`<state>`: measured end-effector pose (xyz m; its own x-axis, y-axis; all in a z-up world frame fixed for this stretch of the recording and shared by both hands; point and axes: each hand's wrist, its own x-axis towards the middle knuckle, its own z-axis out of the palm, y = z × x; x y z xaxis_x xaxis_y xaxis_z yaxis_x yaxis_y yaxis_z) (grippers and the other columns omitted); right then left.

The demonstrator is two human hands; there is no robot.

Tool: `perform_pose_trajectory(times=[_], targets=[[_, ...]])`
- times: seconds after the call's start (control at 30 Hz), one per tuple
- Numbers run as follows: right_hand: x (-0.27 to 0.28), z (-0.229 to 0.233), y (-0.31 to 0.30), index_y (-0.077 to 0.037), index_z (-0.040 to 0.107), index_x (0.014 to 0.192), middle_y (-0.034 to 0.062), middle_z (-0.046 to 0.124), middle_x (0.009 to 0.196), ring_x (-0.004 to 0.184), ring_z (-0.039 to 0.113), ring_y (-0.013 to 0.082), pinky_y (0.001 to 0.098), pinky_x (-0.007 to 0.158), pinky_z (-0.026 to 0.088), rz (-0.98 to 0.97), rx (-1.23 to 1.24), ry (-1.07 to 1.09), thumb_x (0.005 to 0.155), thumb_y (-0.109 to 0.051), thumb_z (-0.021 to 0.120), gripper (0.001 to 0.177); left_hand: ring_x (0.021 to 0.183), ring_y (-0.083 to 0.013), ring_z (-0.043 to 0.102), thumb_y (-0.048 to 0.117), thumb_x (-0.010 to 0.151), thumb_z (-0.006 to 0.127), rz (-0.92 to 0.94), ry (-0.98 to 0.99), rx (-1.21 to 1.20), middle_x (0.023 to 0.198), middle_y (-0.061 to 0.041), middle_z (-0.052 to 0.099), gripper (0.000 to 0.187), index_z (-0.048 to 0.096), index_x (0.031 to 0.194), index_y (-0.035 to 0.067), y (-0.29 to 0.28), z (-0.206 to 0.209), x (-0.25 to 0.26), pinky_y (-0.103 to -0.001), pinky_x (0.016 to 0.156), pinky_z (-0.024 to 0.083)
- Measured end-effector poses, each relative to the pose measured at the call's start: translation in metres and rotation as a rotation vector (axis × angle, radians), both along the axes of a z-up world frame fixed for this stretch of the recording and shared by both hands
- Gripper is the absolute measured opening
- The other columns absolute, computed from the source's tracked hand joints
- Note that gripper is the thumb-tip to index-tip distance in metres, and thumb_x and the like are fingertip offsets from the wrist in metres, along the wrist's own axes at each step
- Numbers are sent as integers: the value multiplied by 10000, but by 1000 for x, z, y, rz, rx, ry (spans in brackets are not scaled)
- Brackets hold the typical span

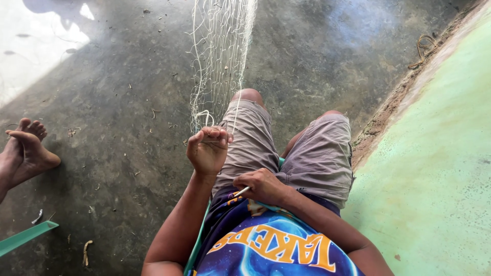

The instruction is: Repairing a fishing net using a netting shuttle

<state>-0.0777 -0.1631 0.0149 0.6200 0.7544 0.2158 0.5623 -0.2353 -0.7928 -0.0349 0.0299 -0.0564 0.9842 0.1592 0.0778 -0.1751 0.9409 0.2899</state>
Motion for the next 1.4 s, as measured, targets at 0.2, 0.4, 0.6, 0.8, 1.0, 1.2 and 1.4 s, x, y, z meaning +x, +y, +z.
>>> perform_pose_trajectory(times=[0.2, 0.4, 0.6, 0.8, 1.0, 1.2, 1.4], targets=[[-1, -6, -1, -202, 659, 867, 48, 641, 721, 651, 696, 341, 376, 540, 545, 15, -30, -15, 915, -167, 719, 84, 769, -261, 597, 335, 999, 452, 20, 7, 15, 1019, -260, 725, 459, 760, 1025, -5, -2, 1, 0, -466, 868, 500], [-2, -7, -2, -188, 667, 867, 46, 645, 707, 631, 694, 332, 373, 529, 542, 26, -24, 2, 910, -136, 708, 79, 769, -259, 591, 345, 995, 462, 19, 16, 22, 1007, -258, 715, 449, 754, 1010, 5, -3, -6, 0, -464, 866, 497], [0, -10, -3, -205, 664, 891, 43, 657, 738, 682, 704, 337, 407, 558, 552, 50, -72, 2, 922, -192, 709, 56, 769, -253, 586, 342, 993, 470, 9, 26, 17, 1017, -261, 707, 438, 745, 1008, 2, -4, -7, 1, -459, 865, 500], [4, 3, -2, -218, 648, 899, 34, 639, 744, 687, 707, 326, 397, 564, 558, 3, -50, -10, 931, -217, 721, 80, 771, -240, 606, 329, 1002, 477, -8, 23, 11, 1074, -240, 731, 412, 743, 1064, 21, 0, 1, 5, -455, 856, 515], [21, 72, -30, -196, 737, 987, 19, 643, 733, 618, 687, 274, 339, 543, 563, -10, -11, -101, 965, -196, 686, 55, 763, -155, 597, 102, 961, 625, 96, -24, 158, 1098, -141, 680, 176, 676, 1127, 77, 18, 16, 28, -394, 801, 557], [68, 228, 3, -97, 696, 923, 67, 605, 712, 560, 631, 267, 392, 516, 514, 150, -181, -549, 969, -117, 660, 63, 798, -147, 601, -14, 910, 746, 235, -48, 358, 1047, -94, 556, 197, 632, 1040, 80, 15, 37, 41, -316, 716, 592], [101, 258, 81, -109, 730, 946, 107, 710, 840, 609, 708, 273, 379, 527, 566, 295, -263, -811, 923, -86, 760, 44, 751, -122, 563, -38, 929, 731, 257, 85, 438, 911, -61, 545, 180, 587, 980, 57, 10, 69, 39, -243, 650, 522]])
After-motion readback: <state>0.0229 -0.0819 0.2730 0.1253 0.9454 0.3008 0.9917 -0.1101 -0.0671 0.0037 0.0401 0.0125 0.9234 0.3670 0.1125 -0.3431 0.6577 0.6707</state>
